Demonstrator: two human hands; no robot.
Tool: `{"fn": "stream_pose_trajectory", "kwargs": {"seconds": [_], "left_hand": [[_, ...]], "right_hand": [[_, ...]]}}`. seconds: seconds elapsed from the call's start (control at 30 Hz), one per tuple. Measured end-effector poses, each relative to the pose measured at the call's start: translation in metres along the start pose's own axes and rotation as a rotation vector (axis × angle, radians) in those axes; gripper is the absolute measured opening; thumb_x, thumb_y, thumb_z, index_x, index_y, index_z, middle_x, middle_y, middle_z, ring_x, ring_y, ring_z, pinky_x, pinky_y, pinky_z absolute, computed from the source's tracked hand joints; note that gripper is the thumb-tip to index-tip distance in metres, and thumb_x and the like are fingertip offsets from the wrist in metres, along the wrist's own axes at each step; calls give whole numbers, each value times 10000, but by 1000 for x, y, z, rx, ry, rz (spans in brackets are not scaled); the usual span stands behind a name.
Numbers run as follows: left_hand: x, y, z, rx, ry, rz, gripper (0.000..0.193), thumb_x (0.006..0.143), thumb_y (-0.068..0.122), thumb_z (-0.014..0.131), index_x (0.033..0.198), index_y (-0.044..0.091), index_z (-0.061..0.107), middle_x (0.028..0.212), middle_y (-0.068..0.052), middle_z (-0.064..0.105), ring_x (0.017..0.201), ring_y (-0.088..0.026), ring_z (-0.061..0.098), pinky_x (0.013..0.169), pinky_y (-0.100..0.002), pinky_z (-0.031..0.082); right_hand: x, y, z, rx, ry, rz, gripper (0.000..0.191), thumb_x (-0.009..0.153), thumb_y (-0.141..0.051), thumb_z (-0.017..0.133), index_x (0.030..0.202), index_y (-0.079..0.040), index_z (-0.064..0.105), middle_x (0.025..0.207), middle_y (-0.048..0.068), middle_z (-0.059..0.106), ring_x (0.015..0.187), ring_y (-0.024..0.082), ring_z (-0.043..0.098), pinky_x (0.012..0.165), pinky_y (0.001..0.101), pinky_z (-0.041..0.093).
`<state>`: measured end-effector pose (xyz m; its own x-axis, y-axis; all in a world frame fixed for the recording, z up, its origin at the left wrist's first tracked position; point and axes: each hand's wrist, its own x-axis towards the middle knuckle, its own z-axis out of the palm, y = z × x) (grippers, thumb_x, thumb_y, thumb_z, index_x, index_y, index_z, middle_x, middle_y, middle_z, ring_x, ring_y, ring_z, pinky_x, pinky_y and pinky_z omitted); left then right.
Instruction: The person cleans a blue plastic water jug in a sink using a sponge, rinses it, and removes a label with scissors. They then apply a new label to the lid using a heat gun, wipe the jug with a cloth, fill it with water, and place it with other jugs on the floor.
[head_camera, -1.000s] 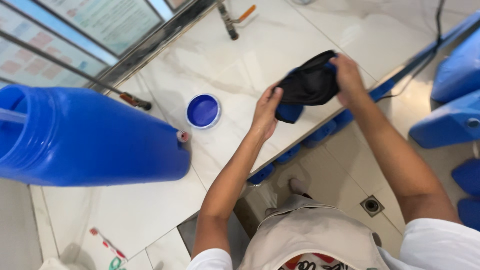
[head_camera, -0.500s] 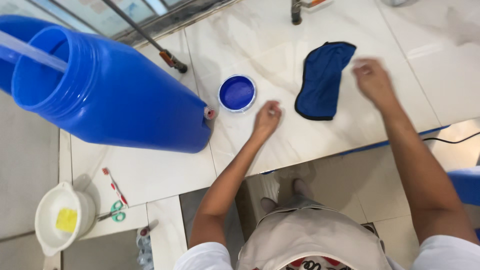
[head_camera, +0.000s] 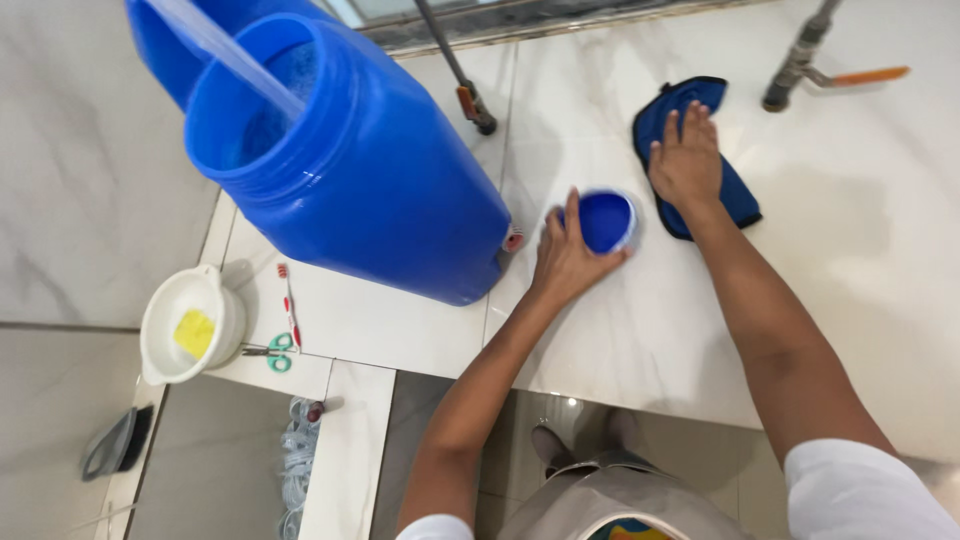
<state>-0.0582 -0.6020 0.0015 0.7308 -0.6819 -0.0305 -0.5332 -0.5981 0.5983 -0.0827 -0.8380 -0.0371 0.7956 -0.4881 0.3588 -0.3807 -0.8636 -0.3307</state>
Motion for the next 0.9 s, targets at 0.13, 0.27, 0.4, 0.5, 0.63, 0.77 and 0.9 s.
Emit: {"fn": "stream_pose_trajectory", "kwargs": {"seconds": [0.13, 0.27, 0.4, 0.5, 0.63, 0.77, 0.9], "left_hand": [[-55, -27, -55, -198, -452, -63, 1278, 657, 669, 761, 1653, 162, 140, 1599, -260, 226, 1416, -481, 422, 1141, -538, 424], [-105, -61, -106, -157, -554, -123, 1255, 710, 704, 742, 1654, 159, 119, 1651, -245, 137, 1504, -505, 239, 1185, -568, 309], [-150, -95, -144, -258, -475, -191, 1194, 720, 717, 719, 1638, 156, 199, 1646, -236, 174, 1479, -488, 306, 1167, -565, 369], [-182, -115, -165, -406, -404, -319, 1214, 649, 761, 675, 1602, 169, 211, 1592, -212, 245, 1365, -459, 486, 1077, -564, 492], [-216, -141, -197, -592, -218, -303, 1178, 733, 767, 683, 1604, 136, 202, 1617, -210, 254, 1404, -466, 466, 1097, -593, 464], [-236, -168, -215, -592, -78, -326, 1166, 705, 771, 630, 1608, 153, 228, 1601, -186, 303, 1410, -440, 432, 1082, -586, 422], [-253, -192, -222, -618, 60, -167, 1117, 800, 786, 585, 1632, 112, 266, 1601, -215, 350, 1506, -401, 350, 1204, -532, 322]], "right_hand": [[41, -63, 56, 108, -74, -291, 577, 1000, -256, 527, 1475, 71, 511, 1559, 366, 393, 1422, 475, 409, 1185, 505, 317], [61, -150, 108, 252, -194, -648, 476, 987, -222, 532, 1408, -5, 584, 1510, 236, 514, 1358, 375, 496, 1159, 441, 377], [81, -191, 122, 264, -380, -709, 448, 1000, -261, 546, 1388, -46, 607, 1460, 168, 562, 1381, 321, 507, 1220, 410, 351], [75, -179, 108, 352, -391, -705, 529, 910, -286, 598, 1377, -38, 591, 1442, 197, 525, 1330, 378, 459, 1120, 422, 342], [13, -143, 63, 282, -278, -792, 470, 913, -220, 596, 1349, -44, 608, 1472, 157, 560, 1384, 325, 504, 1246, 431, 359], [-81, -118, 0, 167, -289, -669, 546, 957, -221, 554, 1415, 72, 517, 1501, 277, 471, 1418, 395, 438, 1201, 465, 333], [-153, -126, -32, 101, -405, -735, 562, 949, -263, 526, 1429, 25, 484, 1526, 238, 447, 1435, 366, 415, 1192, 459, 326]]}}
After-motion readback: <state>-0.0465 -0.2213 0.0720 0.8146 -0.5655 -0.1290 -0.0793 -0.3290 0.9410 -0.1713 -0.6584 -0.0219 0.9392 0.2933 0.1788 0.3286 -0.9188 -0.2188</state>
